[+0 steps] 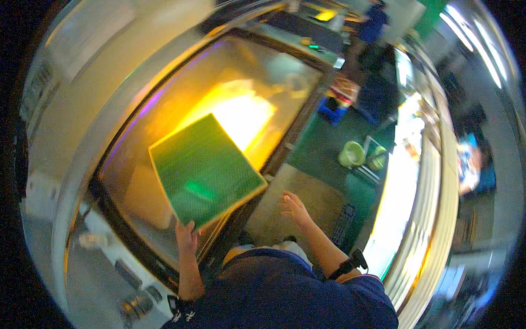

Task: The recorder is loading green circuit boards into an exposure machine, closing the lid for the process, and unloading them once complete.

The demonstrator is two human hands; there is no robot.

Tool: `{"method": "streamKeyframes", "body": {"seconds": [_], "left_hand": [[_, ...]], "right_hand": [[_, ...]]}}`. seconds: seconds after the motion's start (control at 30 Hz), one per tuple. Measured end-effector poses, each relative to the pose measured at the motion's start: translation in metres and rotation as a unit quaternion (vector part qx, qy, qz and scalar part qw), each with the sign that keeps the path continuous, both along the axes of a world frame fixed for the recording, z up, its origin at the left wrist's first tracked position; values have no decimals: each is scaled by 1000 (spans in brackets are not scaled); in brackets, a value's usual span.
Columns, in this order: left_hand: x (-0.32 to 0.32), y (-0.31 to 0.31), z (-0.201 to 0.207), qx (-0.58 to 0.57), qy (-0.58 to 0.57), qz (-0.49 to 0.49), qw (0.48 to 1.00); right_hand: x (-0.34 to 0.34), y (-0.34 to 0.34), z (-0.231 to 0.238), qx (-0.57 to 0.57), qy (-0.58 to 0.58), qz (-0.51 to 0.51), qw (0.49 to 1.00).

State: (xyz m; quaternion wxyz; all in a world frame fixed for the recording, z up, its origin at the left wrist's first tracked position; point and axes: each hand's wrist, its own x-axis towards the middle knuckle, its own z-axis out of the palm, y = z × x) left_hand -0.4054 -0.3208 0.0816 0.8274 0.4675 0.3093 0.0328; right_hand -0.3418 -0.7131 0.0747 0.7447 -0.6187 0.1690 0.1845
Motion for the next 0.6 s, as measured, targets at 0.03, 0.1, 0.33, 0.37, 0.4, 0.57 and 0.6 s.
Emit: {"method": "streamKeyframes", "body": {"seconds": [0.03, 0.1, 0.33, 0.37, 0.4, 0.57, 0.6], "left_hand": [[-5, -11, 8, -6, 0, -72, 997], [-8, -37, 11, -11, -13, -185, 983], [3, -161, -35, 79, -102, -525, 841], [5, -186, -43, 55, -105, -500, 858], [1, -209, -44, 31, -105, -473, 874], [-34, -325, -38, 38, 41, -533, 844], [-47, -335, -45, 46, 41, -540, 839]], "right_hand": [[-17, -13, 12, 175, 78, -63, 979], [-48, -70, -31, 249, 73, -42, 965], [-218, -137, 33, 24, 56, -239, 969], [-249, -148, 26, 29, 54, -275, 960], [-284, -156, 14, 44, 9, -341, 939], [-428, -174, -80, 2, 84, -556, 827], [-440, -177, -85, 11, 86, -563, 822]]}}
